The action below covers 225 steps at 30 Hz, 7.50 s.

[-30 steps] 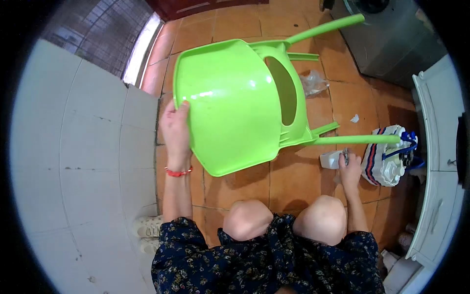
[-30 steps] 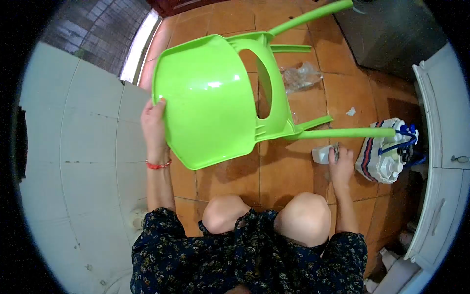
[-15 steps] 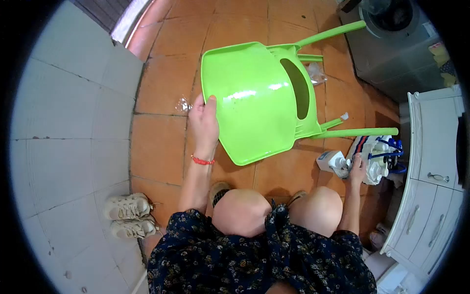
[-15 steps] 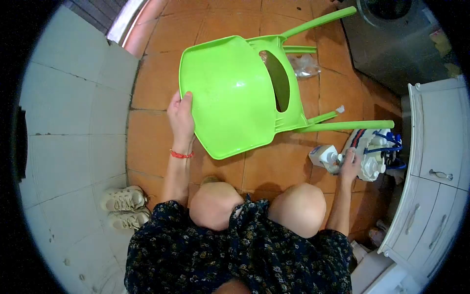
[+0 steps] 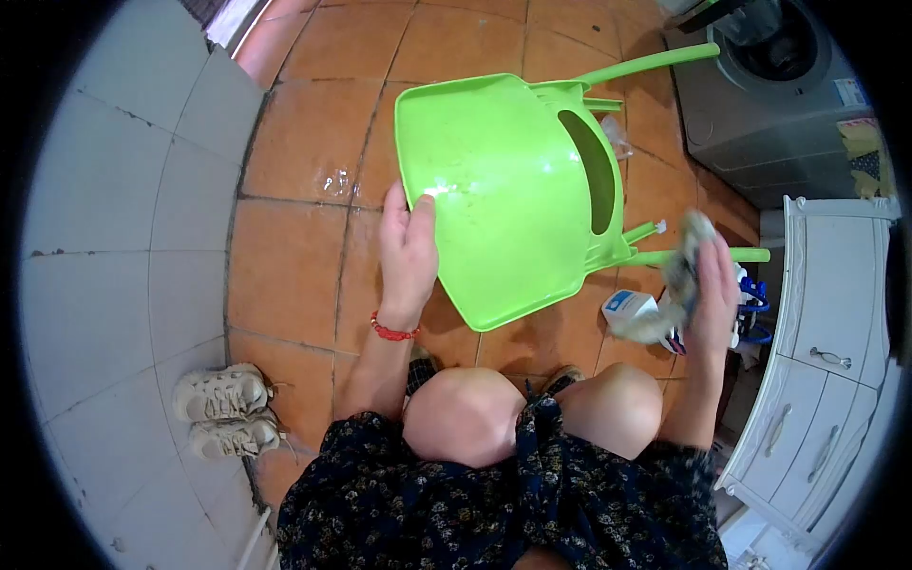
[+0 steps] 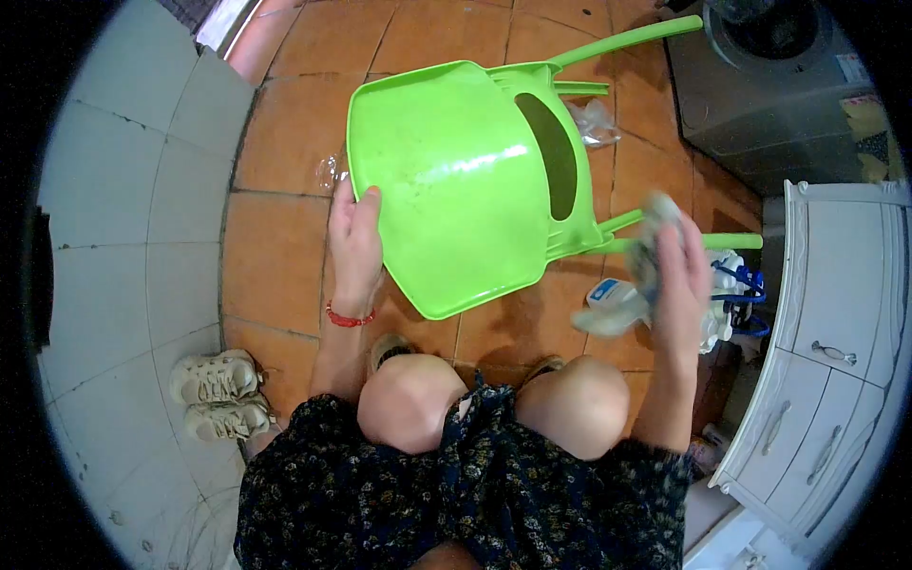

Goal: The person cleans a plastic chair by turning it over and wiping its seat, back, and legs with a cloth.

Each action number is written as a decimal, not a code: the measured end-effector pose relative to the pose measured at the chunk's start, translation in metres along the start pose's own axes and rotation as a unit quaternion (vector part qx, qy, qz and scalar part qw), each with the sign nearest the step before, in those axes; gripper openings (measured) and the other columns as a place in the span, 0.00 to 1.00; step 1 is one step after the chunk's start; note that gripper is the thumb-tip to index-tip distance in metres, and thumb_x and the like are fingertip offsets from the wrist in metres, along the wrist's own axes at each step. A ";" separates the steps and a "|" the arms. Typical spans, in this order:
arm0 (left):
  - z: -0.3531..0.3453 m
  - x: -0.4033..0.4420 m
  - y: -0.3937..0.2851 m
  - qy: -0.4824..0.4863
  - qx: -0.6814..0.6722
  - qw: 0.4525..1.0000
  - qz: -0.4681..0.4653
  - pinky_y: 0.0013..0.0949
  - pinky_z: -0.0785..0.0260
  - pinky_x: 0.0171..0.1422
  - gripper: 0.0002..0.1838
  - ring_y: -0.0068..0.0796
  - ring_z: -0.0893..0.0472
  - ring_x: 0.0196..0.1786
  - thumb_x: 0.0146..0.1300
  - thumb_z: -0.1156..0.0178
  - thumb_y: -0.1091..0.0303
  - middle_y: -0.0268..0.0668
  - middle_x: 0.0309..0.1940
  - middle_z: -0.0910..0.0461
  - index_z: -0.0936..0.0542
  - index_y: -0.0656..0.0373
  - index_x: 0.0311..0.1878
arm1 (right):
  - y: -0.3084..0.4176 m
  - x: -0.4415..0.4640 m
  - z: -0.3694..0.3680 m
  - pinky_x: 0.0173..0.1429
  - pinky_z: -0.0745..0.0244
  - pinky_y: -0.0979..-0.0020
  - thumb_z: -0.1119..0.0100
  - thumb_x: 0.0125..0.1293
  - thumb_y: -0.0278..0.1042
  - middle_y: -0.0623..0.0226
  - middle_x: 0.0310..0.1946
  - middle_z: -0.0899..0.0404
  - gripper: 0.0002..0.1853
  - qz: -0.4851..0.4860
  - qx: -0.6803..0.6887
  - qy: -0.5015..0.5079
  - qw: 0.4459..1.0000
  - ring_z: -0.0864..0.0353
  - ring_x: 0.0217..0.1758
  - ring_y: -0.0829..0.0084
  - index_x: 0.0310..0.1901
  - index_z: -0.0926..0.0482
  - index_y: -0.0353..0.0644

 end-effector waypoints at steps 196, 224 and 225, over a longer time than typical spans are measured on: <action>0.108 0.223 -0.323 -0.063 0.299 0.952 0.016 0.35 0.24 0.47 0.19 0.36 0.20 0.42 0.59 0.45 0.60 0.44 0.45 0.23 0.25 0.63 0.50 | -0.174 -0.042 0.102 0.59 0.30 0.73 0.47 0.59 0.23 0.61 0.57 0.27 0.25 -0.084 0.270 -0.262 0.923 0.25 0.54 0.73 0.60 0.29 0.30; 0.189 0.033 0.009 -0.182 -0.140 0.969 0.086 0.45 0.29 0.62 0.28 0.44 0.24 0.54 0.48 0.50 0.70 0.45 0.50 0.25 0.30 0.66 0.57 | -0.231 -0.009 0.055 0.55 0.29 0.63 0.42 0.65 0.38 0.54 0.46 0.22 0.19 0.067 -0.390 -0.248 0.884 0.24 0.50 0.56 0.54 0.23 0.36; 0.175 0.032 0.027 -0.165 -0.172 0.966 0.104 0.46 0.30 0.63 0.28 0.44 0.25 0.55 0.49 0.50 0.71 0.45 0.51 0.25 0.30 0.65 0.57 | -0.221 -0.009 0.052 0.56 0.30 0.63 0.42 0.66 0.39 0.53 0.46 0.22 0.19 0.072 -0.379 -0.234 0.892 0.24 0.50 0.56 0.54 0.24 0.36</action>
Point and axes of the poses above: each hand's wrist, its own x-axis towards the middle knuckle, its own z-axis out of the back of the hand, y = z × x, the point moved 2 cm from there along x, towards the middle knuckle
